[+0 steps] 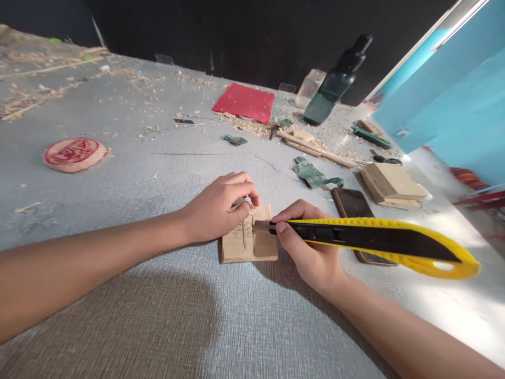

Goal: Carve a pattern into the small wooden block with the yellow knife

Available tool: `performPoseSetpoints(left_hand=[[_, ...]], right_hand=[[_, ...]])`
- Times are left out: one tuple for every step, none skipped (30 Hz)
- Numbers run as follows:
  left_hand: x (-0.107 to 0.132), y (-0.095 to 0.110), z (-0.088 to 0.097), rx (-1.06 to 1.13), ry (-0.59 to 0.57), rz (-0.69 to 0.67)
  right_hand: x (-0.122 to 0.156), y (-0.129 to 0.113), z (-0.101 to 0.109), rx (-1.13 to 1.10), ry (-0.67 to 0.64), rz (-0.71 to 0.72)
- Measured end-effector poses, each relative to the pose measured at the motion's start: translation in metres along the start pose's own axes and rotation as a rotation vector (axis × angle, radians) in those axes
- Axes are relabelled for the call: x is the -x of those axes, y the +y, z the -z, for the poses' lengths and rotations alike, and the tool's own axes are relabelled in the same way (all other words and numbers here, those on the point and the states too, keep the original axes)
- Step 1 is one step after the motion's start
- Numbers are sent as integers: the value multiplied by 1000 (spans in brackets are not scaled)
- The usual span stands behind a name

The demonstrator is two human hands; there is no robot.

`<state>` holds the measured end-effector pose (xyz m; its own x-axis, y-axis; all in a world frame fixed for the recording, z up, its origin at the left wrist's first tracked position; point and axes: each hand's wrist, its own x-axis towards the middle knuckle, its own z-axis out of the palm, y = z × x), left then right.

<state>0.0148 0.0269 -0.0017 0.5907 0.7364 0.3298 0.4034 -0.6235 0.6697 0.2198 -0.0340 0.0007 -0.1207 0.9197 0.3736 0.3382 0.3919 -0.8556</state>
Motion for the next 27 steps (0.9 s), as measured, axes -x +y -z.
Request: performPoseSetpoints(left_hand=[[0,0,0,2,0,1],[0,0,0,4,1,2],[0,0,0,6,2,3],[0,0,1,9,1,5],[0,0,1,11,-1,8],[0,1,1,13,-3,9],[0,1,1,14,-4,9],[0,1,1,14,-4,8],[0,0,1,12,-3,6],[0,0,1,10,-2,4],[0,0,0,7,0,2],[0,0,0,4,1,0],[-1,0,0,2,1,-1],[-1,0,0,-2,0,-1],[-1,0,0,-4,0,-1],[-1,0,0,-5,-2,0],[-1,0,1,-3,-4,0],[-1,0,1,1,-6,2],[-1,0,1,7,-8,3],[0,0,1,13,-10,3],[0,0,1,18,-11,3],[0,0,1,20,-12,1],[0,0,0,19,-11,-3],[0,0,0,18,-12,-6],[0,0,0,17,-13,-8],[1,0,0,17,-13,-8],[1,0,0,17,-14,-7]], right_hand=[[0,0,0,20,1,15],[0,-1,0,38,9,24],[0,-1,0,54,23,28],[0,-1,0,67,39,31],[0,-2,0,77,51,29],[0,-2,0,82,54,27],[0,-2,0,85,51,25],[1,-2,0,85,41,26],[1,-3,1,87,28,26],[1,-3,1,93,16,29],[2,-3,1,103,6,31],[2,-3,2,112,2,33],[2,-3,2,118,2,32],[2,-2,2,119,6,32],[2,-2,2,116,11,31],[2,-2,2,113,15,32],[3,-2,2,112,18,35],[3,-2,2,116,19,38],[3,-2,2,124,17,40],[4,-2,3,138,10,40],[5,-3,3,156,-3,38],[5,-3,4,172,-16,38],[6,-4,5,184,-32,38],[7,-4,6,193,-47,41],[7,-4,6,198,-55,48],[7,-4,6,198,-53,56],[7,-4,6,196,-44,59]])
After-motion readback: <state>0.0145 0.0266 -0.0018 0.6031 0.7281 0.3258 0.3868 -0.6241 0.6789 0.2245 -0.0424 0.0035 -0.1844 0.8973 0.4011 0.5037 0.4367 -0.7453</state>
